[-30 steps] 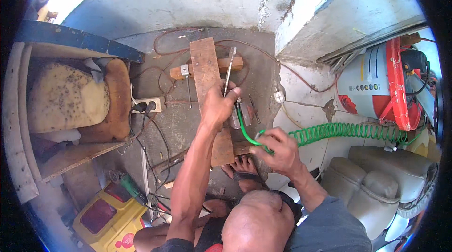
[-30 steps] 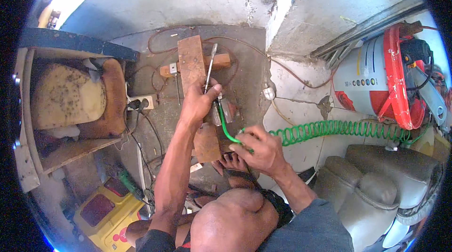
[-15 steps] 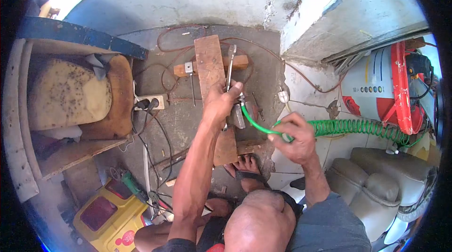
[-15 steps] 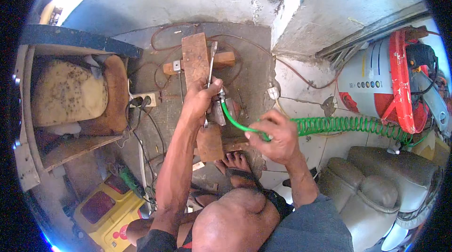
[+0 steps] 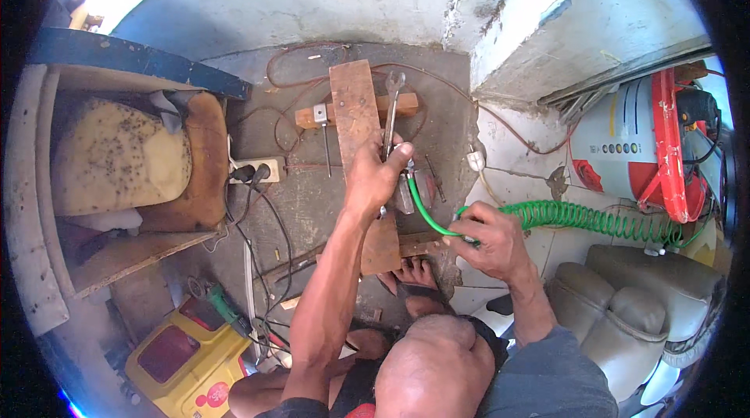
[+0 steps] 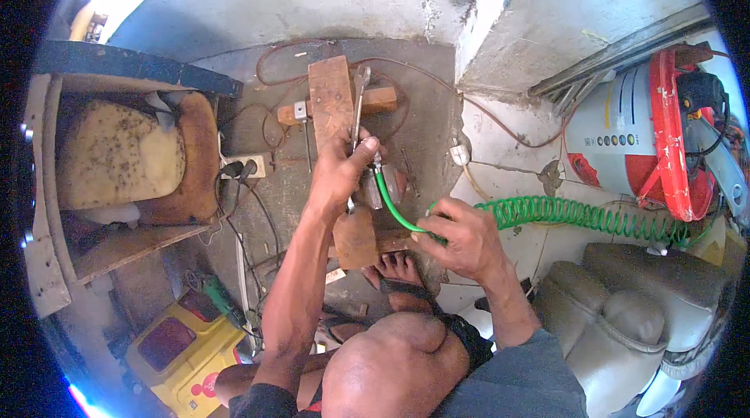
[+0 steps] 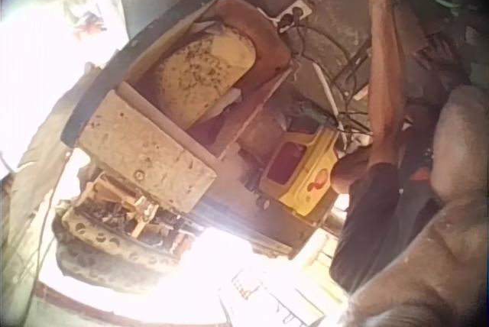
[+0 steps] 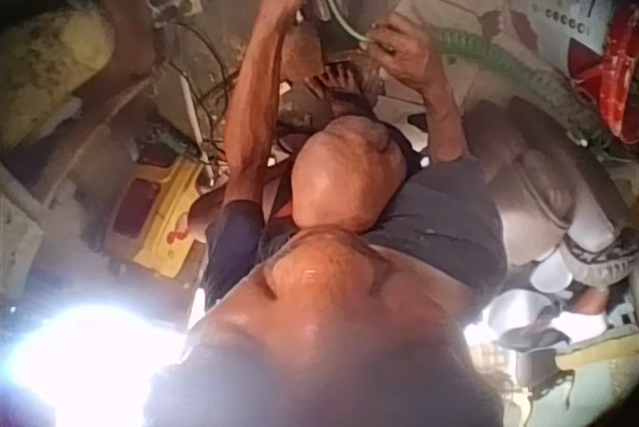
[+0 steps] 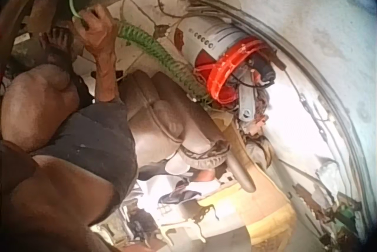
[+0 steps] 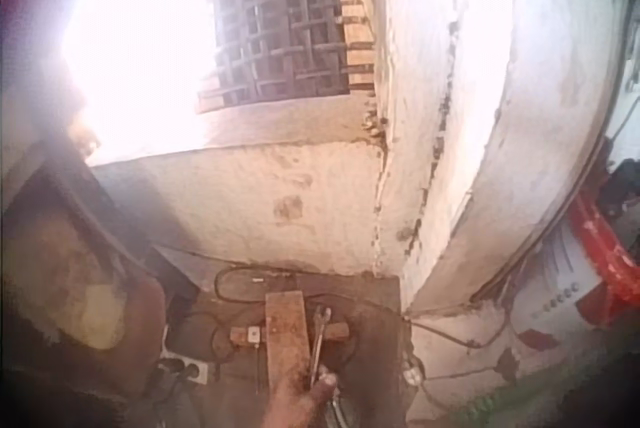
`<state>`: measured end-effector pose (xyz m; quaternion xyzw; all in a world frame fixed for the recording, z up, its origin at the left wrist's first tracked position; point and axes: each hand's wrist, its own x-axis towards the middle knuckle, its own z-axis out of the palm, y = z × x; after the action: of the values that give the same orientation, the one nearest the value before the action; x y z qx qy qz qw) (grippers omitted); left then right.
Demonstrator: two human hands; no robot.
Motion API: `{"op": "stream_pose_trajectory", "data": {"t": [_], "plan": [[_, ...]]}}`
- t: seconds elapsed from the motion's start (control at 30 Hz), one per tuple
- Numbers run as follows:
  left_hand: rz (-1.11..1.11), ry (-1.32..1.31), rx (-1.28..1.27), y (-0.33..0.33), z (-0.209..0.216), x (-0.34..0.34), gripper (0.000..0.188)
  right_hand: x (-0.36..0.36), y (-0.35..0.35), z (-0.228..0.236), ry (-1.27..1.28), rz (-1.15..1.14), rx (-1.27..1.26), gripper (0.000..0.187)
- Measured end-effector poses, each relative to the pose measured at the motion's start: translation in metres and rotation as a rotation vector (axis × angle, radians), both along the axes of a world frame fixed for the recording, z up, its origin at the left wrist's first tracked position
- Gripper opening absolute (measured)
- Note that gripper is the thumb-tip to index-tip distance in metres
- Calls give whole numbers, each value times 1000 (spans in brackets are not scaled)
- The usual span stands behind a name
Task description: The person attaches a metal nozzle to the end of a green coiled air hose using a wrench to tighten the connection.
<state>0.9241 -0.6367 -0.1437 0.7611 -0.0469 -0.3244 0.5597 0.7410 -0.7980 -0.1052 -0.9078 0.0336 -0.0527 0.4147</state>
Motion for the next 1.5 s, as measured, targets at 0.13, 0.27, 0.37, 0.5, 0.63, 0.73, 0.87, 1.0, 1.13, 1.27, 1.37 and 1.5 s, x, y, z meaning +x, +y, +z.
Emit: {"op": "stream_pose_trajectory", "data": {"t": [0.13, 0.27, 0.37, 0.5, 0.63, 0.73, 0.87, 1.0, 1.13, 1.27, 1.37, 1.5], "plan": [[35, 15, -45, 3, 0, -3, 19, -7, 6, -8, 95, 10, -9, 18], [34, -26, -21, 0, -8, -3, 20, -4, 5, -2, 25, -8, -79, 17], [56, -12, -14, 2, -8, -4, 20, 1, 2, 9, -35, -13, -86, 17], [41, -69, 37, -1, 10, -6, 20, 3, -2, 7, -38, 9, -67, 18], [9, -188, 57, 1, 4, -10, 22, -5, 5, -28, 17, 85, -59, 23], [-10, -192, 14, 0, 2, -11, 22, -3, 1, -33, -12, 78, -6, 28], [35, -308, 11, 3, -10, -13, 27, 38, -26, -21, 412, -152, 440, 38], [42, -285, -28, 4, -14, -13, 27, 67, -35, -43, 817, -19, 558, 49], [-1, -206, 41, -1, -1, -14, 24, 63, -22, -68, 945, -180, 997, 51], [51, -184, -34, -2, -2, -13, 23, 69, -29, -72, 889, -135, 770, 48], [84, -219, -34, 0, -6, -13, 24, 67, -28, -88, 907, -75, 722, 40], [64, -239, -19, -1, -6, -10, 23, 58, -12, -70, 853, -169, 541, 32]]}}
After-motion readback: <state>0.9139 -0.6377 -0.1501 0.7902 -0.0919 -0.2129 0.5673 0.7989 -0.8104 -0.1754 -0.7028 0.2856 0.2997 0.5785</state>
